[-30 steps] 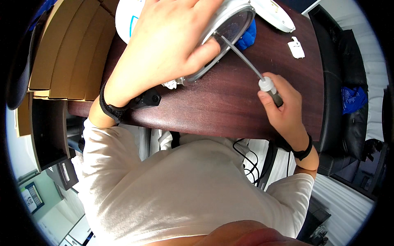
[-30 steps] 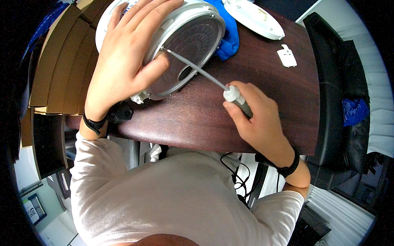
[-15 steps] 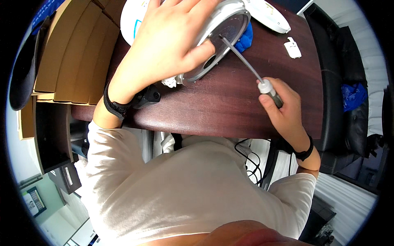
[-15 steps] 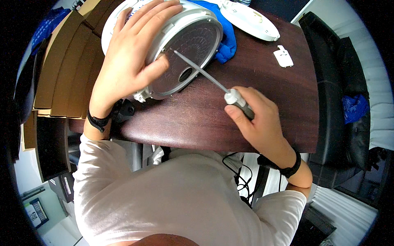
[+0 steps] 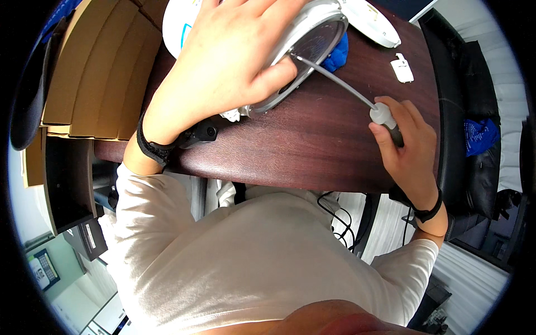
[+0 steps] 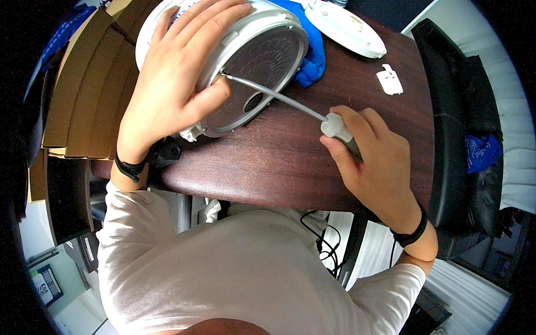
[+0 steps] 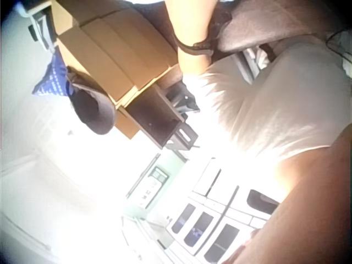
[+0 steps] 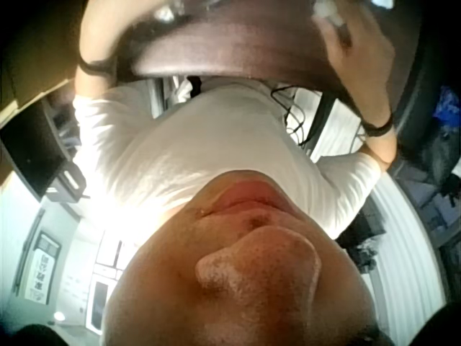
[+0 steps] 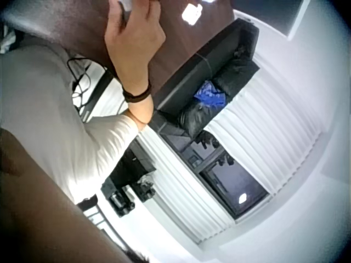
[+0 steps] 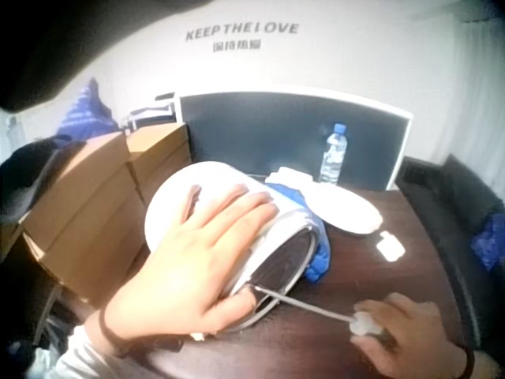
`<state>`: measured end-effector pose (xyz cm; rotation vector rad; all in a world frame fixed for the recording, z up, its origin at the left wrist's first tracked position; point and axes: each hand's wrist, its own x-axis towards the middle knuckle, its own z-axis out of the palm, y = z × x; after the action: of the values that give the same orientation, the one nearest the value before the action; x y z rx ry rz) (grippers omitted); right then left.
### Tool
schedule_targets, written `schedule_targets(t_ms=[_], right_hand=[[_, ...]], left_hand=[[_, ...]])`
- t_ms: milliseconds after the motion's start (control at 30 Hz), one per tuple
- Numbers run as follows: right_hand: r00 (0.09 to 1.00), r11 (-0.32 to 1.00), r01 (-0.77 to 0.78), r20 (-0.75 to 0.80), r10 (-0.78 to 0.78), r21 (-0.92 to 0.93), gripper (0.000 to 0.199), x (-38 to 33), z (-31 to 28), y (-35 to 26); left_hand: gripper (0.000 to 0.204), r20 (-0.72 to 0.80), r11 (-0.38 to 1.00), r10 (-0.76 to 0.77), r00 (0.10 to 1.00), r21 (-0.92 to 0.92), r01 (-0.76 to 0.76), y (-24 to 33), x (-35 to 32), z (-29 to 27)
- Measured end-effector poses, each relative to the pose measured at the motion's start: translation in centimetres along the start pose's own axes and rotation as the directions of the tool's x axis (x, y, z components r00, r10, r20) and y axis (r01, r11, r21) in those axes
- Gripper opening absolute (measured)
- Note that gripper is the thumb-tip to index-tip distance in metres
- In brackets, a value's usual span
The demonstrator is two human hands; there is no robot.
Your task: The person assembles a white circular appliance by hand, pressing a clear plastic cover onto the base and securing it with screws. They use a screwdriver to tighten the screws around the perimeter of the cover.
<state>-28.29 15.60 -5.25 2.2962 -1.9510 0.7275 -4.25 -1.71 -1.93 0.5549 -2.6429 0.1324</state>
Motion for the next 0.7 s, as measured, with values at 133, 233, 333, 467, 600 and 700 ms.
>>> schedule_targets(t_ms=[133, 233, 333, 467, 600, 700], right_hand=[[1.000, 1.000, -0.011, 0.003, 0.011, -0.028, 0.037, -0.1, -0.5, -0.2], [1.000, 0.998, 0.005, 0.011, -0.004, -0.066, 0.037, -0.1, -0.9, -0.5], [1.000, 0.992, 0.019, 0.004, -0.019, -0.121, 0.038, -0.2, -1.2, -0.8], [0.999, 0.981, 0.030, -0.021, -0.034, -0.192, 0.039, -0.2, -1.5, -1.1], [0.995, 0.966, 0.073, -0.054, -0.089, -0.249, 0.041, 0.0, -1.7, -1.0], [0.989, 0.960, 0.099, -0.078, -0.123, -0.262, 0.042, 0.2, -2.0, -0.9]], left_hand=[[0.077, -0.027, 1.000, 0.008, 1.000, -0.019, -0.008, -0.1, 0.1, 0.2], [0.077, 0.011, 1.000, -0.003, 1.000, 0.014, 0.003, 0.1, 0.0, -0.1], [0.077, 0.006, 1.000, -0.004, 1.000, 0.014, 0.003, 0.2, 0.1, -0.2], [0.077, 0.006, 1.000, -0.003, 1.000, 0.014, 0.003, 0.2, 0.1, -0.2], [0.077, 0.003, 1.000, -0.009, 1.000, 0.012, 0.009, 0.1, -0.1, -0.1], [0.077, 0.013, 1.000, -0.007, 1.000, 0.024, 0.007, -0.2, -0.1, 0.0]])
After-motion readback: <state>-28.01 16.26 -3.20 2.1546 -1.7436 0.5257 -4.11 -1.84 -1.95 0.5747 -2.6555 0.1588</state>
